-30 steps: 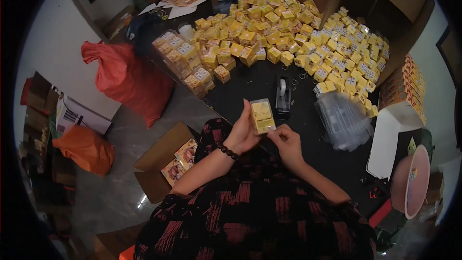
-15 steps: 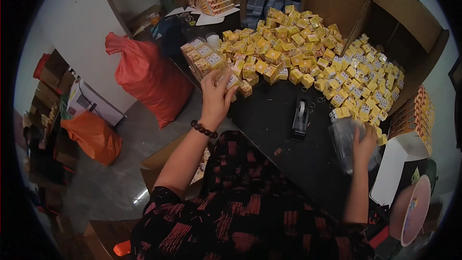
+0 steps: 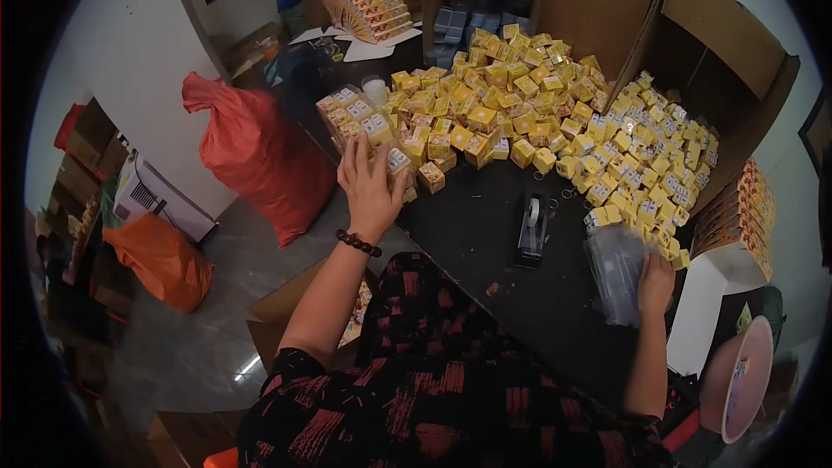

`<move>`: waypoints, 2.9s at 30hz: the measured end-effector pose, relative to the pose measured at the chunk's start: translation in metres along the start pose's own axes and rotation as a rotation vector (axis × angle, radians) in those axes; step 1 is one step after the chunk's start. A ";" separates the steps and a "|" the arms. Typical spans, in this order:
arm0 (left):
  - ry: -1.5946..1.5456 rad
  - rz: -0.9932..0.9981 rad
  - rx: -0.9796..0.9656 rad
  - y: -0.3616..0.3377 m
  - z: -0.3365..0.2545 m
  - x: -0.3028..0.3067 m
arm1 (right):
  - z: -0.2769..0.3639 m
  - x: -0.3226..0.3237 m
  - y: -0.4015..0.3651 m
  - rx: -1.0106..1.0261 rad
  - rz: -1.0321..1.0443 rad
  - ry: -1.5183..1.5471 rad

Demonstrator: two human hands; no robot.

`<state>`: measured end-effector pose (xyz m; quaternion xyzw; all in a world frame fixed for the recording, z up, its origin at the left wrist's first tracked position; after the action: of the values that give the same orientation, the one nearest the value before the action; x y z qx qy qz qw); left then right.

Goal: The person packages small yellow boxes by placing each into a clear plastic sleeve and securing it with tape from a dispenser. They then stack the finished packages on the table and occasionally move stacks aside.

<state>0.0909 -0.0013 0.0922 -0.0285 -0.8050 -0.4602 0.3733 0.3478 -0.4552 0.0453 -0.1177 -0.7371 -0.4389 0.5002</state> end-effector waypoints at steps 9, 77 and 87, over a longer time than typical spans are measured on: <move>-1.792 1.003 0.417 -0.116 -0.158 0.040 | 0.212 0.104 0.021 0.701 -0.091 0.595; -1.303 0.808 0.442 -0.093 -0.075 0.079 | 0.246 0.082 0.044 -0.077 -0.067 2.097; -1.152 0.696 0.225 -0.099 -0.084 0.082 | 0.219 0.071 0.044 -0.087 0.211 1.932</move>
<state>0.0421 -0.1466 0.0972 -0.4870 -0.8623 -0.1383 0.0123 0.2023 -0.2804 0.1038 0.2094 0.0221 -0.3260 0.9216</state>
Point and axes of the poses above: each hand's wrist, its own y-axis towards the middle knuckle, its own x-axis out of the back of the hand, z = x × y, the point moved 3 cm from there along y, towards the middle knuckle, and after that the axes turned 12 degrees about x, right-handed, at the moved point
